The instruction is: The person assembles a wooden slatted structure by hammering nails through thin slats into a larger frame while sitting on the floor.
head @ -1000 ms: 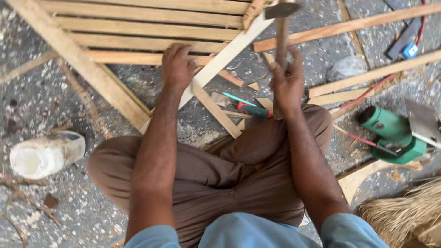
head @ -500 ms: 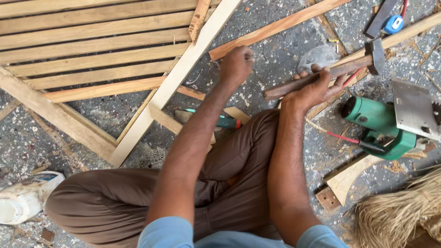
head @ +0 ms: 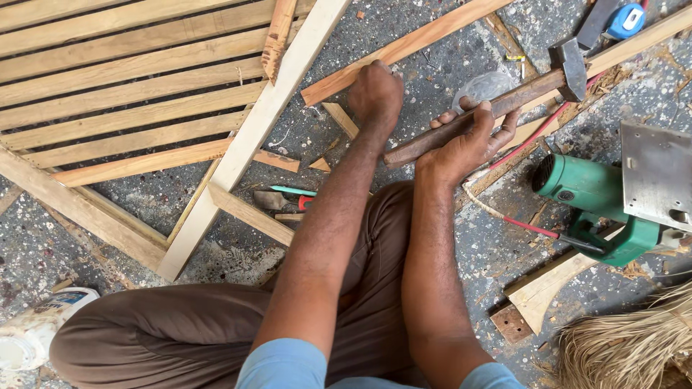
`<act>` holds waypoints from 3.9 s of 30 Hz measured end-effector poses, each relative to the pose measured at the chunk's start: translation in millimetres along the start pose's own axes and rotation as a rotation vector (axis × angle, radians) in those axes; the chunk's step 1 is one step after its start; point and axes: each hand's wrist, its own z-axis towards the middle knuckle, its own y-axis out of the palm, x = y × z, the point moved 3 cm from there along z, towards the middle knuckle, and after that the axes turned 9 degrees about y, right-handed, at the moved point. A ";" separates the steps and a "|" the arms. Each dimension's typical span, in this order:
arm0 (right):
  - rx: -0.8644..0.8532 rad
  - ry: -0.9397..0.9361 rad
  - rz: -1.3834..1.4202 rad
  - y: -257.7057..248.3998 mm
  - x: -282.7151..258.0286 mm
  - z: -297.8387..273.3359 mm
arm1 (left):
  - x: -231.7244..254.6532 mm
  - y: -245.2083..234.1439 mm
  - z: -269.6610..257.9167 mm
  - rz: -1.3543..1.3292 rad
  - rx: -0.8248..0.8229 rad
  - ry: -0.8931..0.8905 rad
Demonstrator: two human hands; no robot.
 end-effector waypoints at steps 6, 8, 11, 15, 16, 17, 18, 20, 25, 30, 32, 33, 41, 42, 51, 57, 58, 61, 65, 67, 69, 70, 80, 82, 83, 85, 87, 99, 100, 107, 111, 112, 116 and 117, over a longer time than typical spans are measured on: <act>0.027 -0.004 -0.012 -19.8 13.7 21.0 | -9.0 33.3 5.4 0.075 0.195 0.270; 0.041 0.042 0.000 -37.1 25.4 37.7 | -15.7 31.8 8.7 0.081 0.193 0.280; -0.008 0.098 -0.084 -61.9 40.9 80.1 | -45.4 7.5 11.5 -0.059 0.134 0.384; -0.051 0.039 -0.182 -86.7 51.6 120.2 | -160.1 -82.2 31.5 -0.180 0.430 0.710; -0.049 0.031 -0.192 -90.2 53.7 129.0 | -201.8 -118.2 37.5 -0.234 0.462 0.781; -0.059 0.035 -0.204 -93.3 59.6 136.7 | -249.5 -163.8 38.1 -0.287 0.492 0.855; -0.073 0.044 -0.223 -95.3 64.5 146.2 | -291.6 -209.0 34.5 -0.153 0.542 0.884; -0.104 0.055 -0.268 -102.3 68.9 162.9 | -378.4 -293.3 2.6 -0.184 0.527 0.748; -0.204 0.076 -0.378 -107.3 61.0 153.1 | -499.7 -400.4 -103.3 -0.269 0.678 0.496; -0.430 0.105 -0.494 -50.1 59.4 73.1 | -508.6 -373.0 -124.1 -0.526 0.732 0.358; -0.468 0.133 -0.556 -20.6 66.1 30.2 | -485.5 -365.5 -120.3 -0.452 0.664 0.480; -0.454 0.155 -0.605 -9.7 69.7 11.4 | -471.3 -361.5 -111.7 -0.476 0.610 0.485; -0.543 0.101 -0.742 15.6 74.6 -33.7 | -306.6 -230.2 -53.9 -0.576 0.399 0.422; -0.575 0.076 -0.745 12.8 76.4 -35.5 | -301.3 -216.4 -55.5 -0.554 0.442 0.331; -0.531 0.208 -0.741 20.4 65.9 -42.3 | -298.0 -169.6 -64.1 -0.598 0.600 0.385; -0.571 0.219 -0.716 21.8 60.8 -46.9 | -304.3 -176.4 -67.0 -0.550 0.553 0.431; -0.581 0.222 -0.719 22.9 59.9 -48.7 | -304.7 -176.5 -66.3 -0.571 0.529 0.384; -0.561 0.242 -0.710 26.5 59.6 -54.7 | -302.0 -174.9 -69.9 -0.557 0.507 0.300; -0.581 0.242 -0.716 31.3 61.3 -63.8 | -297.5 -177.8 -74.4 -0.376 0.575 0.341; -0.589 0.233 -0.742 32.4 62.3 -66.7 | -297.6 -179.2 -76.3 -0.336 0.590 0.368; -0.593 0.233 -0.756 34.3 64.8 -69.0 | -296.5 -180.2 -78.7 -0.316 0.608 0.412; -0.593 0.234 -0.766 34.0 64.9 -70.4 | -296.6 -179.3 -79.8 -0.318 0.606 0.409; -0.600 0.204 -0.871 41.1 66.0 -82.8 | -298.2 -174.6 -76.7 -0.290 0.607 0.434; -0.590 0.192 -0.893 41.2 66.5 -84.6 | -298.7 -174.6 -77.0 -0.288 0.607 0.432; -0.612 0.173 -0.917 42.1 67.6 -85.9 | -298.7 -175.0 -77.1 -0.289 0.610 0.432; -0.654 0.130 -0.967 42.5 69.3 -89.4 | -296.8 -175.7 -77.7 -0.288 0.614 0.446; -0.731 0.085 -0.999 41.2 71.2 -95.8 | -295.4 -178.6 -78.4 -0.282 0.618 0.474; -1.035 -0.190 -1.383 34.6 98.9 -159.8 | -292.9 -182.3 -80.9 -0.285 0.594 0.468; -0.995 -0.127 -1.399 34.2 98.8 -160.8 | -293.4 -181.6 -80.4 -0.285 0.586 0.458; -0.998 -0.154 -1.422 37.7 99.1 -159.4 | -293.2 -178.0 -78.4 -0.251 0.602 0.477; -1.079 -0.363 -1.507 36.5 102.4 -156.5 | -291.5 -177.6 -78.2 -0.173 0.603 0.506; -1.089 -0.408 -1.542 36.0 103.6 -155.7 | -291.4 -177.8 -78.6 -0.174 0.607 0.510; -1.124 -0.417 -1.668 37.7 110.2 -152.6 | -289.9 -180.2 -77.7 -0.205 0.597 0.505; -1.127 -0.402 -1.705 39.3 112.0 -152.6 | -289.5 -181.1 -77.5 -0.219 0.588 0.497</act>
